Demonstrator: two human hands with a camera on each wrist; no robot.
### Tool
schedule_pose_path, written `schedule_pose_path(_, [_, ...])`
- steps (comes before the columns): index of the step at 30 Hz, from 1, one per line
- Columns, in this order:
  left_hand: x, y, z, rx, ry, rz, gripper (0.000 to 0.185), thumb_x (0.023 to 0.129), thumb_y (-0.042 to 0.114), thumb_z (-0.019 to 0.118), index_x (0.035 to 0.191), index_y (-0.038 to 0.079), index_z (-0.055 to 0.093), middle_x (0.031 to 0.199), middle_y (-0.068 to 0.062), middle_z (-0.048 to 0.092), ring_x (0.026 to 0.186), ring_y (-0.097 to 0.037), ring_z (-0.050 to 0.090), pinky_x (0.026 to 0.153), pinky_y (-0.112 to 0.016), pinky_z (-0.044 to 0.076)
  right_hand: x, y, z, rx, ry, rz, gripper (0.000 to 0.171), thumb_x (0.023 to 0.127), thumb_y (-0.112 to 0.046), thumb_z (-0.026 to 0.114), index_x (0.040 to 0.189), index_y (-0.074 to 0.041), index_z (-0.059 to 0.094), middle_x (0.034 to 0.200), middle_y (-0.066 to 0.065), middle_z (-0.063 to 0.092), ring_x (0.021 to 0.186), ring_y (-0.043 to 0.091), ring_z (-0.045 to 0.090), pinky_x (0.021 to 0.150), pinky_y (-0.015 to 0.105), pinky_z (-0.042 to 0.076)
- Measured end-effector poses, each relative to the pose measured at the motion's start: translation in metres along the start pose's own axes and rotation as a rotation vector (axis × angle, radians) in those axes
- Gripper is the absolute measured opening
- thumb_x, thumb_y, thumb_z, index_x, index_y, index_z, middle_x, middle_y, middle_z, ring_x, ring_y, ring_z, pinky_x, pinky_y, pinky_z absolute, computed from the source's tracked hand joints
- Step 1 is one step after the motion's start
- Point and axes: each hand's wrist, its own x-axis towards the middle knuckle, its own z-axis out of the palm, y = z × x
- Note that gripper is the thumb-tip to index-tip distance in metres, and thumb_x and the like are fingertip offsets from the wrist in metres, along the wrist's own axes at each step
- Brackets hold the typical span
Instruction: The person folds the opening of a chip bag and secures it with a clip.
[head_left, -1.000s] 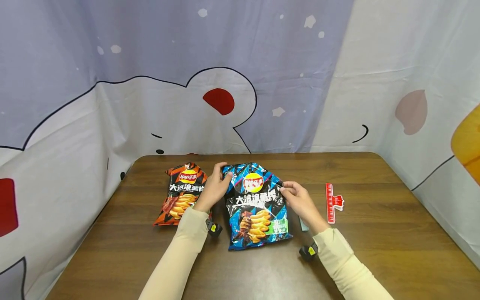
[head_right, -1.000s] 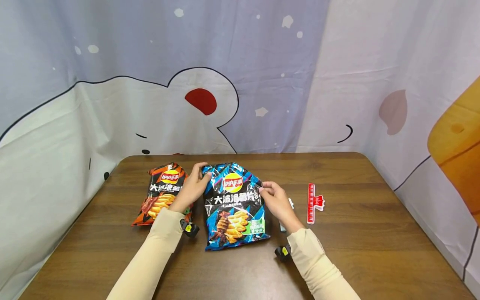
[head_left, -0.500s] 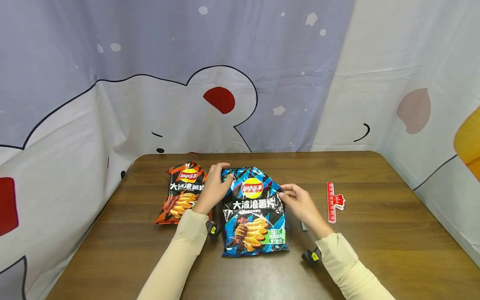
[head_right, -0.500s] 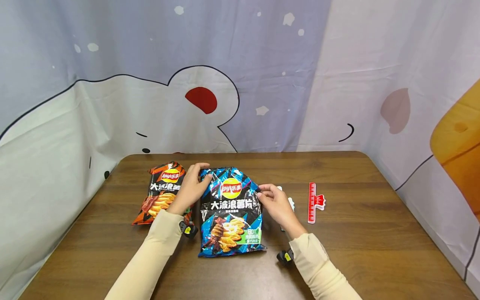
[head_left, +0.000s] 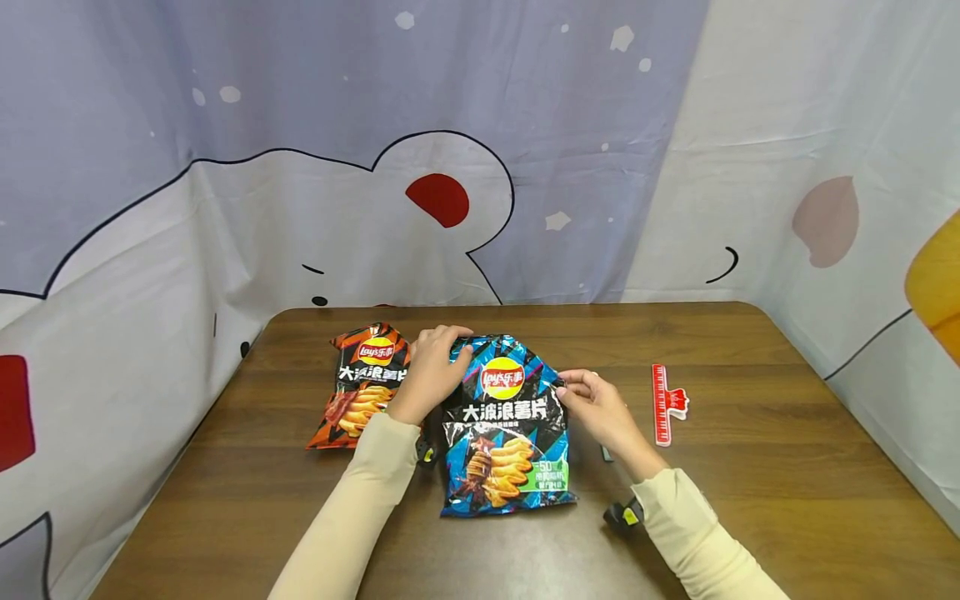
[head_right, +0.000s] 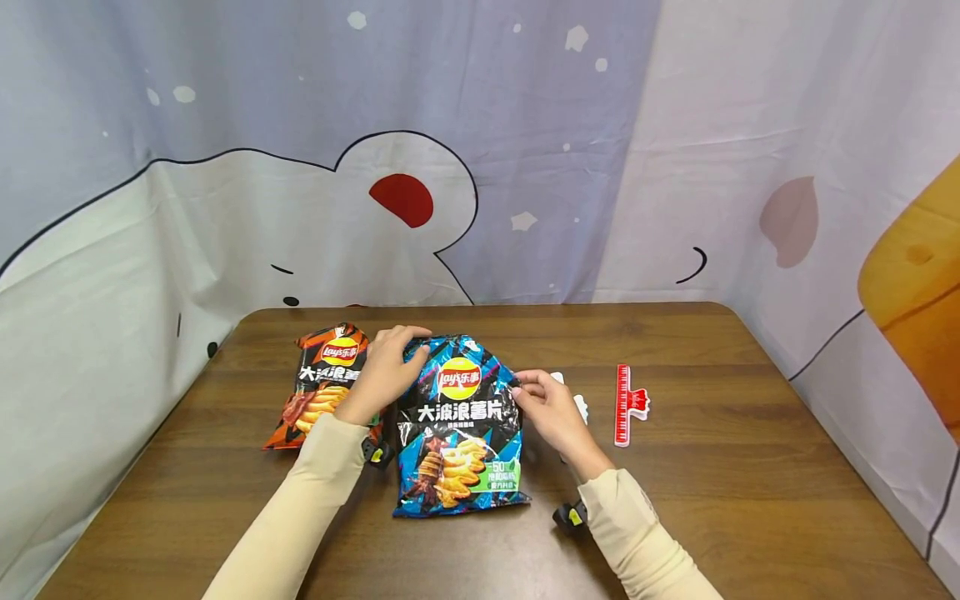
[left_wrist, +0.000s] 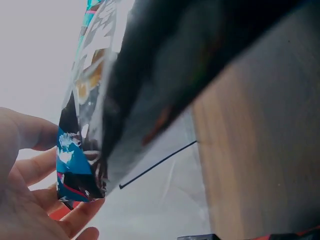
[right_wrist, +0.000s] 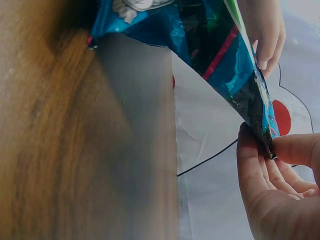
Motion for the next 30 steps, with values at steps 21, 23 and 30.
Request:
schedule_pose_path(21, [0.005, 0.014, -0.004, 0.114, -0.067, 0.081, 0.029, 0.098, 0.023, 0.053, 0.122, 0.013, 0.064, 0.121, -0.006, 0.065, 0.115, -0.029, 0.050, 0.105, -0.051, 0.029, -0.004, -0.003, 0.001, -0.030, -0.013, -0.017, 0.035, 0.095, -0.011, 0.058, 0.125, 0.007, 0.054, 0.116, 0.027, 0.062, 0.103, 0.026, 0.065, 0.083, 0.031, 0.056])
schedule_pose_path(23, [0.005, 0.015, -0.005, 0.114, -0.082, 0.083, 0.030, 0.098, 0.023, 0.053, 0.124, 0.013, 0.064, 0.122, -0.006, 0.065, 0.117, -0.029, 0.050, 0.106, -0.051, 0.028, -0.004, -0.003, 0.002, -0.043, -0.011, -0.019, 0.035, 0.095, -0.011, 0.058, 0.125, 0.006, 0.055, 0.116, 0.026, 0.063, 0.103, 0.026, 0.065, 0.083, 0.031, 0.056])
schedule_pose_path(30, [0.006, 0.019, -0.005, 0.083, -0.140, 0.086, 0.033, 0.099, 0.023, 0.053, 0.129, 0.013, 0.062, 0.126, -0.007, 0.063, 0.122, -0.029, 0.051, 0.108, -0.052, 0.029, -0.002, 0.002, 0.003, -0.070, -0.013, -0.015, 0.033, 0.094, -0.011, 0.059, 0.124, 0.003, 0.057, 0.114, 0.023, 0.064, 0.104, 0.027, 0.065, 0.082, 0.028, 0.055])
